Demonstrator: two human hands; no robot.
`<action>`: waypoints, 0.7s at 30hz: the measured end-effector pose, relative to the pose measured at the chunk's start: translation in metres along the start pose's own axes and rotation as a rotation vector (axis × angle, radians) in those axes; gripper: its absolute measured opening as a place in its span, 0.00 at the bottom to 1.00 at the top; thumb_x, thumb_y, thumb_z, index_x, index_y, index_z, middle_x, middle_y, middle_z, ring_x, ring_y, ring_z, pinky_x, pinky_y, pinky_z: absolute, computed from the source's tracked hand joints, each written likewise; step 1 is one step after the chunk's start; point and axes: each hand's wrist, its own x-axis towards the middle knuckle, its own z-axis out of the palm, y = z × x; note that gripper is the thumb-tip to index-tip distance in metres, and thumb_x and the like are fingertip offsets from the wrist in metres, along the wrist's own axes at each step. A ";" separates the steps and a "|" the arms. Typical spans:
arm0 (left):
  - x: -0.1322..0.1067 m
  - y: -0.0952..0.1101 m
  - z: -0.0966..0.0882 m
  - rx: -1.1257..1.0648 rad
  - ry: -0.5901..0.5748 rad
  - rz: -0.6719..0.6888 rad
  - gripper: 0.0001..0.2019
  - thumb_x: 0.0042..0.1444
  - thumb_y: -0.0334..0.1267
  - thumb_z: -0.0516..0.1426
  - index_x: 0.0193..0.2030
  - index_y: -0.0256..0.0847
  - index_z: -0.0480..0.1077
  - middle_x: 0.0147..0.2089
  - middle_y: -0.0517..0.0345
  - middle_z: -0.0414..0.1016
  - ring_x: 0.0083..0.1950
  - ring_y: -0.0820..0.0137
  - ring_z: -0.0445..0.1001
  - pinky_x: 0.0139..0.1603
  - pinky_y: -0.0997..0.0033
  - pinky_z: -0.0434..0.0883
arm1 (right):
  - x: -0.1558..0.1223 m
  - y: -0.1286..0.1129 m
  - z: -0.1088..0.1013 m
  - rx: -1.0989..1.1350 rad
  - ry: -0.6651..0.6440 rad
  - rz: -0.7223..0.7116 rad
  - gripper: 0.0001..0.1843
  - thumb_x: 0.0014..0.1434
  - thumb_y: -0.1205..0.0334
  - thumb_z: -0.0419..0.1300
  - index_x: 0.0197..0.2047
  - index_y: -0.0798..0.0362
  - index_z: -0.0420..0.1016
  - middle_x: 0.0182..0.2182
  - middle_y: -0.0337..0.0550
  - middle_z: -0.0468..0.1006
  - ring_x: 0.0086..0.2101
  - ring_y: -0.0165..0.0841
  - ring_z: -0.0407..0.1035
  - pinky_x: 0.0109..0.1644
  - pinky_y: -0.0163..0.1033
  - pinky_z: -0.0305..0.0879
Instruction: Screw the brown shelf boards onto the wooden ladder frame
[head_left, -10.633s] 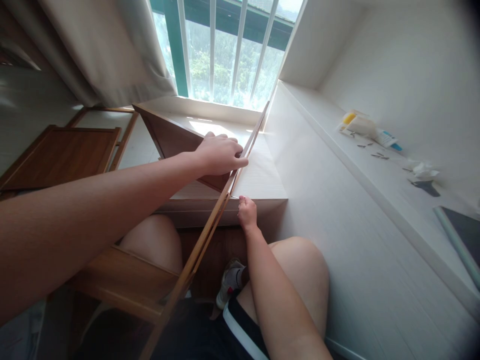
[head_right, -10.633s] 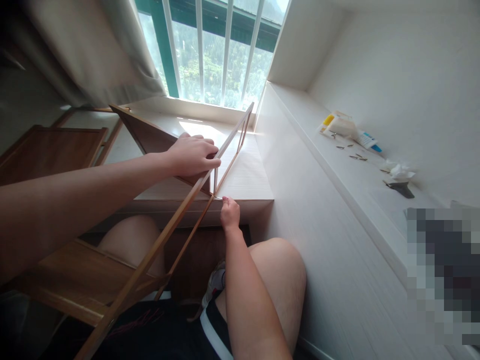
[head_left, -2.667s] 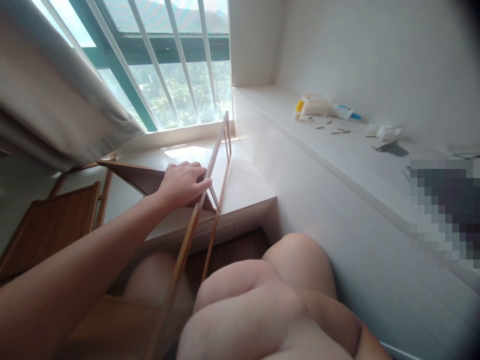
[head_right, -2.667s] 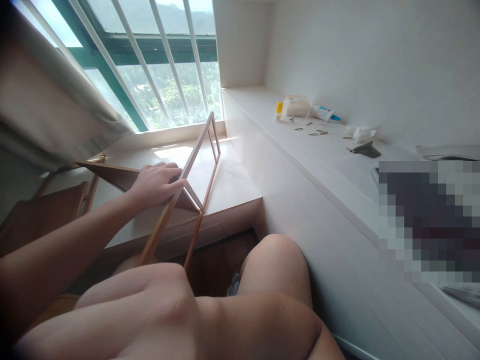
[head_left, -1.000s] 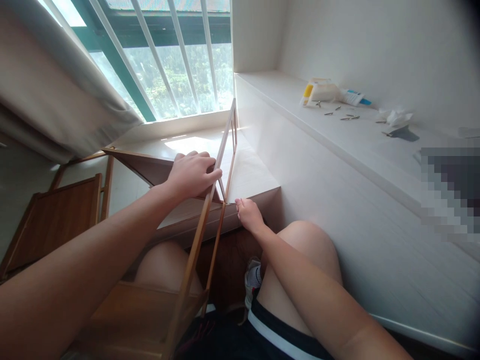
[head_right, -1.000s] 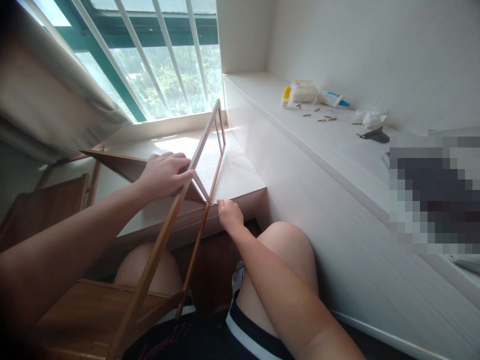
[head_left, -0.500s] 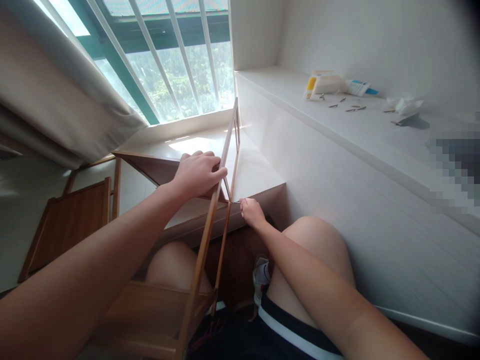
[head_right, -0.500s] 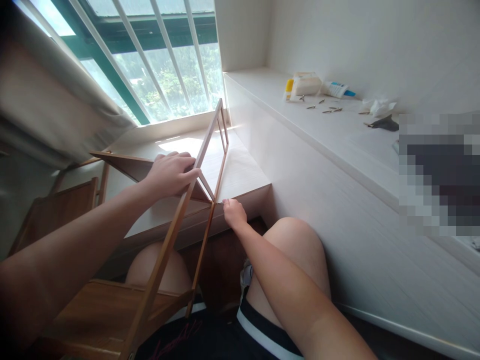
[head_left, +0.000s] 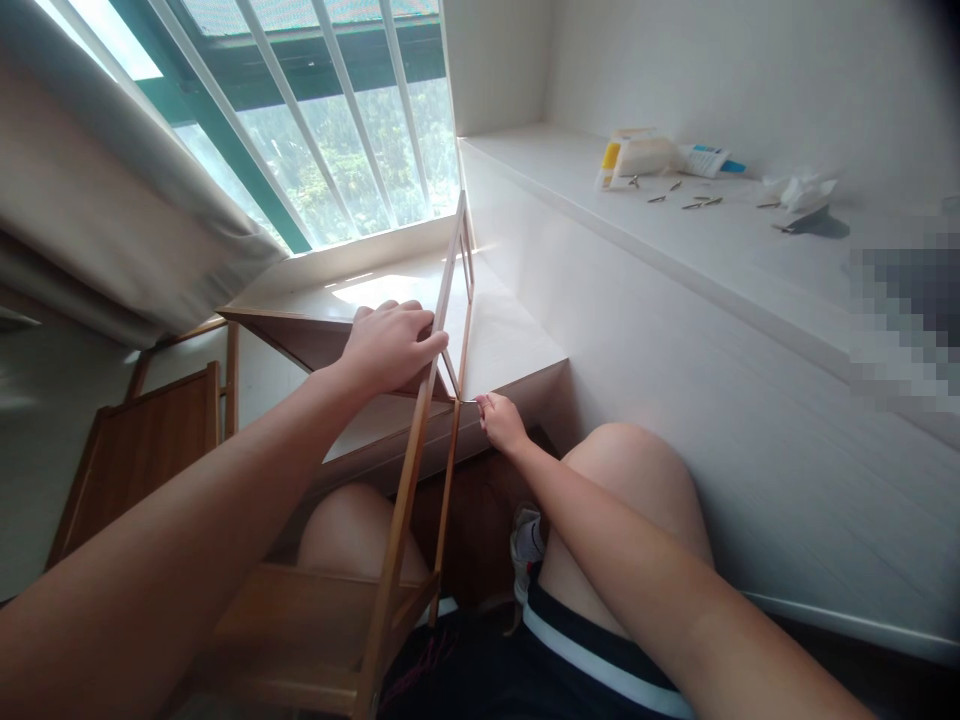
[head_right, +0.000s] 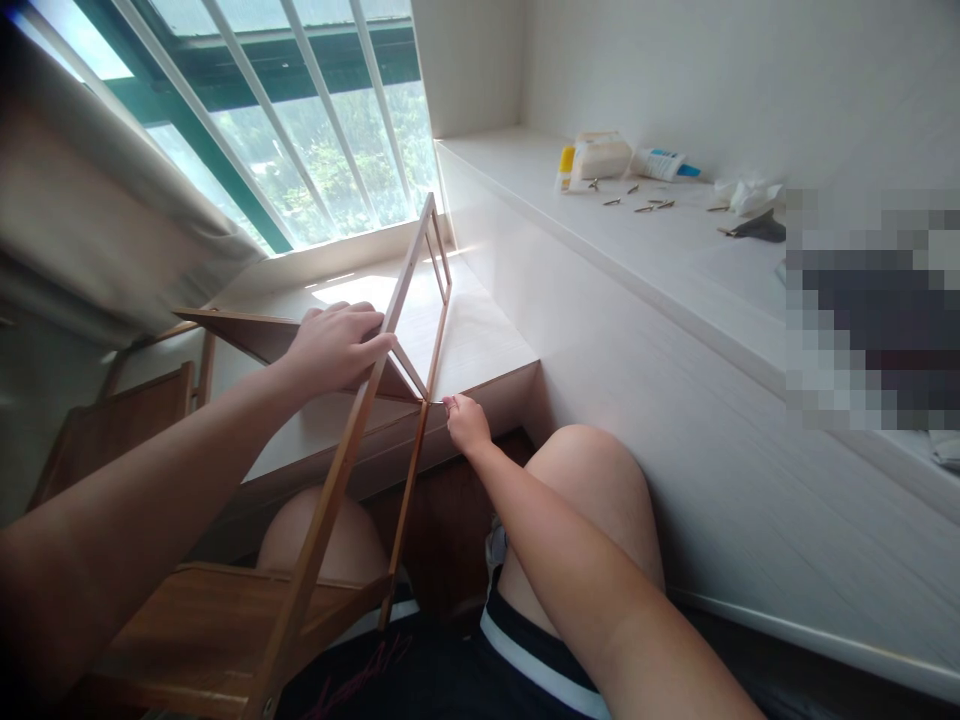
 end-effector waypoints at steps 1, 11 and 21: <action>0.000 0.000 0.000 -0.001 0.002 0.002 0.17 0.59 0.50 0.46 0.29 0.42 0.67 0.37 0.52 0.72 0.45 0.57 0.68 0.45 0.56 0.61 | 0.000 0.001 0.001 0.009 0.005 -0.003 0.21 0.68 0.51 0.45 0.26 0.51 0.63 0.19 0.36 0.69 0.23 0.31 0.64 0.32 0.33 0.56; 0.000 -0.002 0.000 0.011 0.000 0.000 0.17 0.60 0.50 0.46 0.27 0.42 0.63 0.39 0.52 0.72 0.44 0.58 0.68 0.44 0.56 0.60 | -0.009 0.005 0.012 0.000 0.124 -0.055 0.23 0.68 0.49 0.45 0.25 0.51 0.63 0.20 0.36 0.69 0.26 0.31 0.65 0.35 0.32 0.58; -0.001 -0.001 -0.001 0.005 0.002 -0.016 0.17 0.60 0.49 0.46 0.28 0.42 0.65 0.38 0.52 0.71 0.44 0.59 0.68 0.44 0.57 0.60 | 0.015 -0.036 -0.012 0.495 -0.208 0.539 0.19 0.63 0.63 0.51 0.20 0.50 0.53 0.12 0.29 0.51 0.12 0.24 0.46 0.17 0.32 0.41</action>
